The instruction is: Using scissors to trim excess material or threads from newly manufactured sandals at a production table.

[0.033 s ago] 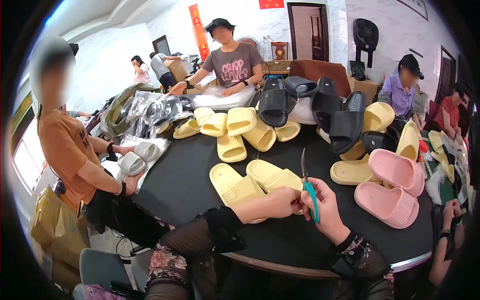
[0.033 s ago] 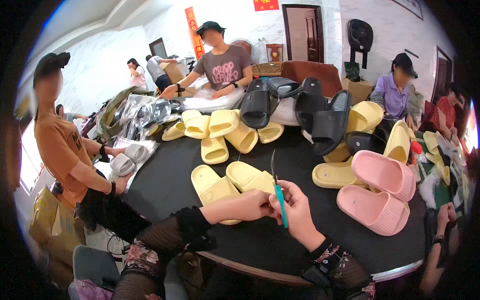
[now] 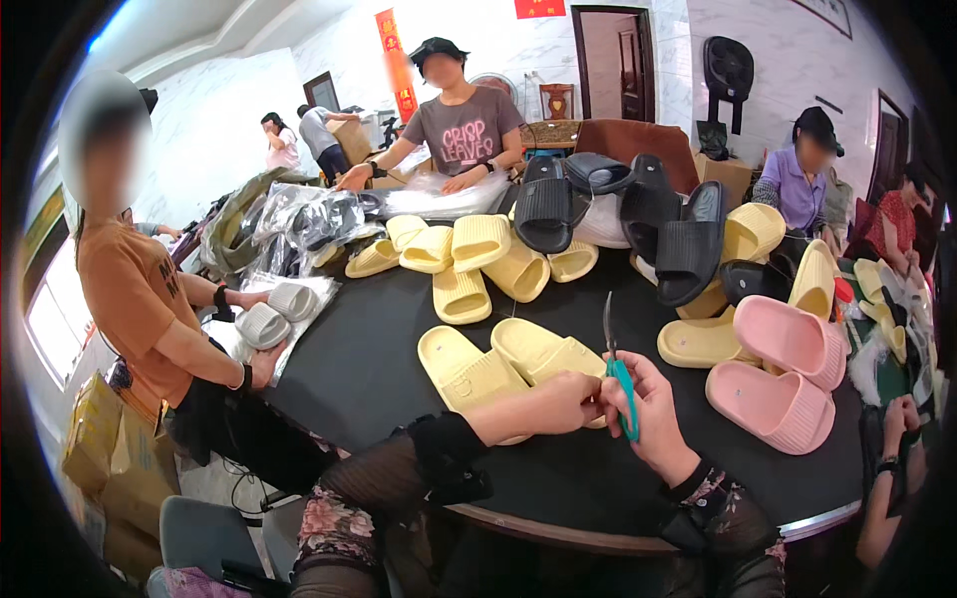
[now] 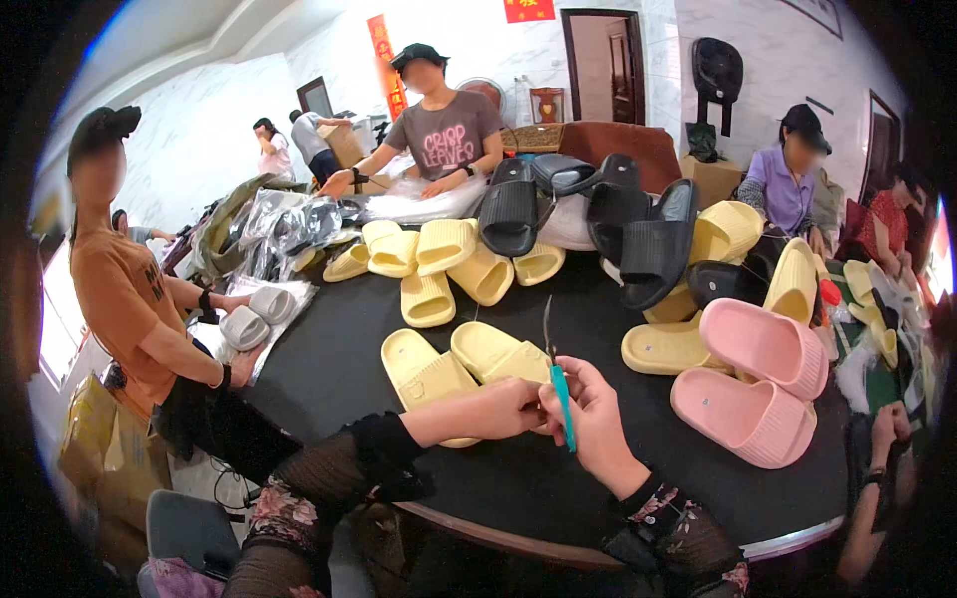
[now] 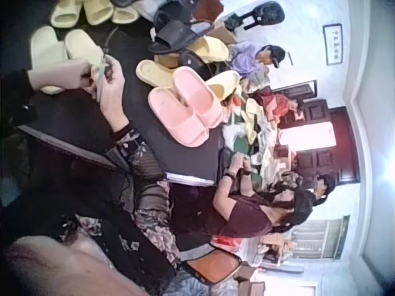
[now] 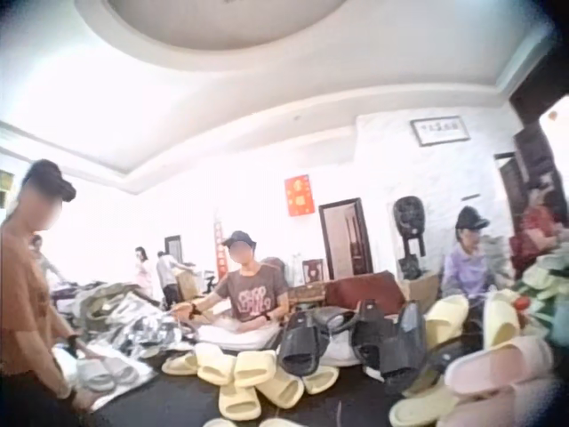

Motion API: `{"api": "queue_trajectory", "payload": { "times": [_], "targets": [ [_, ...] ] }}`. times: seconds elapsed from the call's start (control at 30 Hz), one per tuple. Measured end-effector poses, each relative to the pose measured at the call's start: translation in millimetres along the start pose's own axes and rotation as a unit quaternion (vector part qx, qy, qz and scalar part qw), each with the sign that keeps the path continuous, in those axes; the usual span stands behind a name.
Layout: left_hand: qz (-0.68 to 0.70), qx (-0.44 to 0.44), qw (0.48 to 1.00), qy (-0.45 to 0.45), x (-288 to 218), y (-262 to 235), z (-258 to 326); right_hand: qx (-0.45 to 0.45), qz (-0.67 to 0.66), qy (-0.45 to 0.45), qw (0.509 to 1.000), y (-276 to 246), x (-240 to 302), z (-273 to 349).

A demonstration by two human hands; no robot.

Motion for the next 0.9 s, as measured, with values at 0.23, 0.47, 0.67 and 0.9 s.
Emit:
{"api": "queue_trajectory", "payload": {
  "times": [0.23, 0.47, 0.67, 0.9],
  "targets": [
    [0.021, 0.012, 0.999, -0.045, -15.6, -7.1, 25.7, -0.016, -0.056, -0.017, 0.998, -7.8, 9.4, 3.5],
    [-0.078, -0.14, 0.986, 0.05, 10.5, -35.2, 36.2, -0.006, -0.047, -0.003, 0.999, -4.3, 6.7, 8.7],
    [-0.206, -0.253, 0.939, -0.111, 82.0, -88.5, 40.8, 0.018, -0.022, 0.007, 1.0, -2.5, 7.3, 17.0],
    [0.073, -0.07, 0.969, -0.227, 95.9, -65.2, 23.2, 0.016, -0.006, 0.032, 0.999, -8.2, -4.4, 25.1]
  ]
}}
Point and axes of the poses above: each hand's wrist, its own z-axis away from the middle knuckle, its own y-axis out of the palm, x = y × z, the point moved 3 cm from there along -z, towards the middle knuckle, and after that the axes turned 15 degrees about -y, right-handed, at the moved point
